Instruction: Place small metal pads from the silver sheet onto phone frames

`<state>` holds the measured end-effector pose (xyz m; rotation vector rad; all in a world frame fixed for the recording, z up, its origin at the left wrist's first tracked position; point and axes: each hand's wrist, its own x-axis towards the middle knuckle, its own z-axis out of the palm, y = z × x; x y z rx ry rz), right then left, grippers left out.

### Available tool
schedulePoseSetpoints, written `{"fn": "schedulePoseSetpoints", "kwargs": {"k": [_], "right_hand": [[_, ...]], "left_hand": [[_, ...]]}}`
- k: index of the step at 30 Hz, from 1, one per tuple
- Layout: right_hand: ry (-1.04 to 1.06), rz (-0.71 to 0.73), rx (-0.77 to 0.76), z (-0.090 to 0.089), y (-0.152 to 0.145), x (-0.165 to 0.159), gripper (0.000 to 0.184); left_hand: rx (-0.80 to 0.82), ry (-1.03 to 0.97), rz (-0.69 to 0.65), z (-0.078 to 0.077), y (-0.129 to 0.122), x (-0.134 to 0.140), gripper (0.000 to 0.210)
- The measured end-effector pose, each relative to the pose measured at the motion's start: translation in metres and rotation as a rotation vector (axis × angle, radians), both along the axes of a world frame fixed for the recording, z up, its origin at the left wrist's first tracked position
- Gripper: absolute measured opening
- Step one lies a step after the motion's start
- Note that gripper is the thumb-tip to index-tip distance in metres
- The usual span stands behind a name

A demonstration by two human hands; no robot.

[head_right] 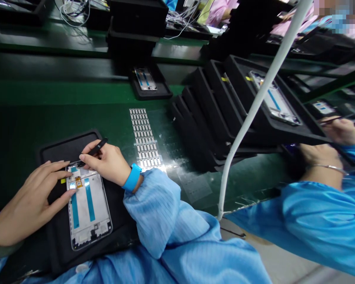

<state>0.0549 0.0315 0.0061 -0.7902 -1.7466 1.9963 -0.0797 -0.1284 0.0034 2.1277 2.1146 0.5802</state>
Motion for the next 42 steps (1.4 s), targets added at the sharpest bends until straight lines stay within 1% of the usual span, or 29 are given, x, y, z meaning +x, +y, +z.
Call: {"fn": "schedulePoseSetpoints", "kwargs": {"k": [6, 10, 13, 19, 22, 26, 28, 30, 32, 36, 42], "right_hand": [[-0.013, 0.015, 0.045, -0.002, 0.000, 0.001, 0.023], [-0.016, 0.023, 0.075, -0.003, -0.001, 0.002, 0.021], [-0.021, 0.023, 0.088, -0.002, -0.001, 0.002, 0.020], [-0.008, 0.036, 0.124, -0.001, -0.001, 0.002, 0.020], [0.021, -0.031, 0.103, 0.003, -0.001, 0.002, 0.022], [0.147, -0.167, -0.020, 0.011, 0.000, 0.001, 0.024], [0.202, -0.191, -0.059, 0.012, 0.001, -0.002, 0.025], [0.222, -0.193, -0.066, 0.009, 0.003, -0.005, 0.027], [0.195, -0.170, -0.027, 0.003, 0.004, -0.008, 0.028], [0.116, -0.108, 0.149, -0.008, 0.005, -0.010, 0.021], [0.091, -0.059, 0.284, -0.007, 0.002, -0.007, 0.016]], "left_hand": [[-0.002, 0.029, -0.010, 0.000, -0.001, -0.001, 0.034], [0.000, 0.086, -0.022, -0.001, 0.001, -0.001, 0.042], [0.001, 0.132, -0.032, -0.002, 0.003, -0.001, 0.044], [0.033, 0.271, -0.047, 0.005, 0.005, 0.004, 0.040], [0.029, 0.344, -0.038, 0.009, 0.006, 0.010, 0.040], [0.041, 0.350, -0.020, 0.008, 0.007, 0.013, 0.039], [0.061, 0.348, -0.010, 0.006, 0.007, 0.013, 0.039], [0.071, 0.346, -0.004, 0.003, 0.006, 0.013, 0.039], [0.072, 0.338, 0.001, 0.002, 0.006, 0.013, 0.039], [0.065, 0.317, 0.010, -0.001, 0.006, 0.012, 0.043], [0.056, 0.295, 0.013, -0.002, 0.005, 0.012, 0.045]]}}
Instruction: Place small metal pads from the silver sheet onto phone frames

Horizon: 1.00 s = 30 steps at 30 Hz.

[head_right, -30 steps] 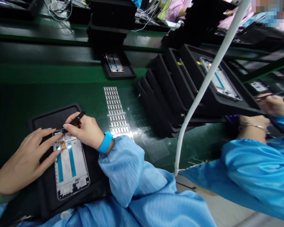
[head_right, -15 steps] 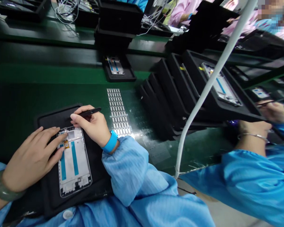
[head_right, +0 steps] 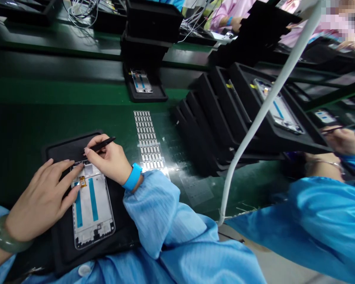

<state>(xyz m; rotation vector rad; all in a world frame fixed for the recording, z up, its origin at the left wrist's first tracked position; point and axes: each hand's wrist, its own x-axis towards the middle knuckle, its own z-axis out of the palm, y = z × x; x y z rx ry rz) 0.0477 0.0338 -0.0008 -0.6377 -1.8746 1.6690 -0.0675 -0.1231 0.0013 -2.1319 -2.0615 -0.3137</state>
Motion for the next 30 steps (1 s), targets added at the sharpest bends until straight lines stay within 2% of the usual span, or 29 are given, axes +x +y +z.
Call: {"fn": "schedulePoseSetpoints", "kwargs": {"k": [13, 20, 30], "right_hand": [[-0.096, 0.082, 0.278, 0.0074, -0.0036, 0.0018, 0.007], [-0.094, 0.062, 0.295, 0.0071, -0.0037, 0.0021, 0.006], [-0.080, 0.064, 0.416, 0.0100, -0.0049, 0.0022, 0.005]], "left_hand": [[0.009, -0.004, 0.001, 0.0013, 0.0002, 0.0010, 0.045], [0.019, -0.004, 0.004, -0.0021, 0.0003, 0.0000, 0.046], [0.034, -0.004, -0.004, -0.0032, 0.0008, -0.0007, 0.046]]}}
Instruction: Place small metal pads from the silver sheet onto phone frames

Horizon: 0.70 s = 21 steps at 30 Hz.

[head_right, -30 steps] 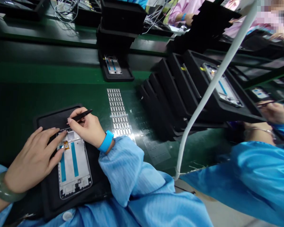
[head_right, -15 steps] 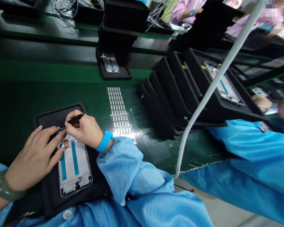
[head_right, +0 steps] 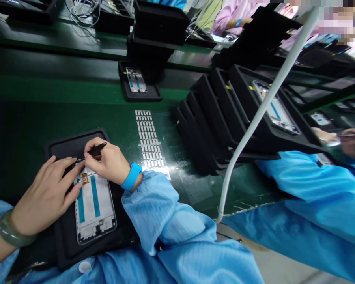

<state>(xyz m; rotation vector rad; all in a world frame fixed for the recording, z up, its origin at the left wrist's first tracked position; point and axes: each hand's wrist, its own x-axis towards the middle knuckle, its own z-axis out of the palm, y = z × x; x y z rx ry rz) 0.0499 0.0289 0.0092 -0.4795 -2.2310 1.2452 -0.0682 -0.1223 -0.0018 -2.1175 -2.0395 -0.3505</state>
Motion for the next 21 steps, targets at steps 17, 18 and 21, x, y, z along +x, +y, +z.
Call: {"fn": "schedulePoseSetpoints", "kwargs": {"k": [17, 18, 21], "right_hand": [[-0.106, 0.088, 0.381, 0.006, -0.008, -0.005, 0.006], [-0.106, 0.067, 0.352, 0.005, -0.008, -0.005, 0.006], [-0.064, -0.049, 0.099, 0.000, -0.004, -0.004, 0.002]], "left_hand": [[0.016, 0.007, -0.015, 0.000, 0.000, -0.001, 0.039], [0.015, 0.002, -0.021, 0.000, 0.000, -0.001, 0.040], [-0.001, -0.016, -0.029, 0.000, -0.002, -0.002, 0.046]]}}
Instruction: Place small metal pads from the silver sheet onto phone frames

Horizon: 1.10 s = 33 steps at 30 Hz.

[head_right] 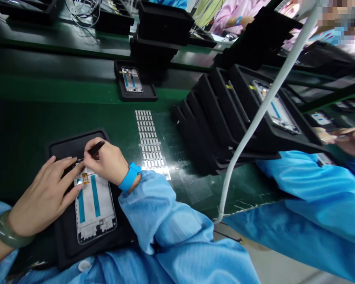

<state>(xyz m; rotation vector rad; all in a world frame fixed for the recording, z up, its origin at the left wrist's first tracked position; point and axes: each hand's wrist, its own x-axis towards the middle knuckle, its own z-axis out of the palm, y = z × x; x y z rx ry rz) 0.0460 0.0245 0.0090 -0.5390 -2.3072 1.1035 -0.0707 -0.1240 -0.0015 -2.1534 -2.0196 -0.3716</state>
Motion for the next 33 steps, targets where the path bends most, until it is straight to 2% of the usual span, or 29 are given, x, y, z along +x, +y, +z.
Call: {"fn": "schedulePoseSetpoints", "kwargs": {"k": [2, 5, 25, 33], "right_hand": [[0.033, -0.029, -0.146, -0.0033, 0.0036, 0.0015, 0.003], [0.038, 0.002, -0.201, -0.0047, 0.0054, 0.0025, 0.006], [0.002, 0.011, -0.202, 0.0002, 0.0004, 0.0007, 0.008], [0.016, 0.037, -0.143, -0.0008, -0.0016, -0.0006, 0.008]], "left_hand": [[-0.011, -0.009, 0.006, -0.0002, -0.0007, -0.0003, 0.049], [-0.014, -0.019, 0.018, -0.0008, -0.0015, -0.0001, 0.047], [-0.028, -0.027, 0.026, 0.0007, -0.0019, 0.0010, 0.045], [-0.021, -0.008, 0.018, 0.0002, -0.0017, 0.0009, 0.044]]}}
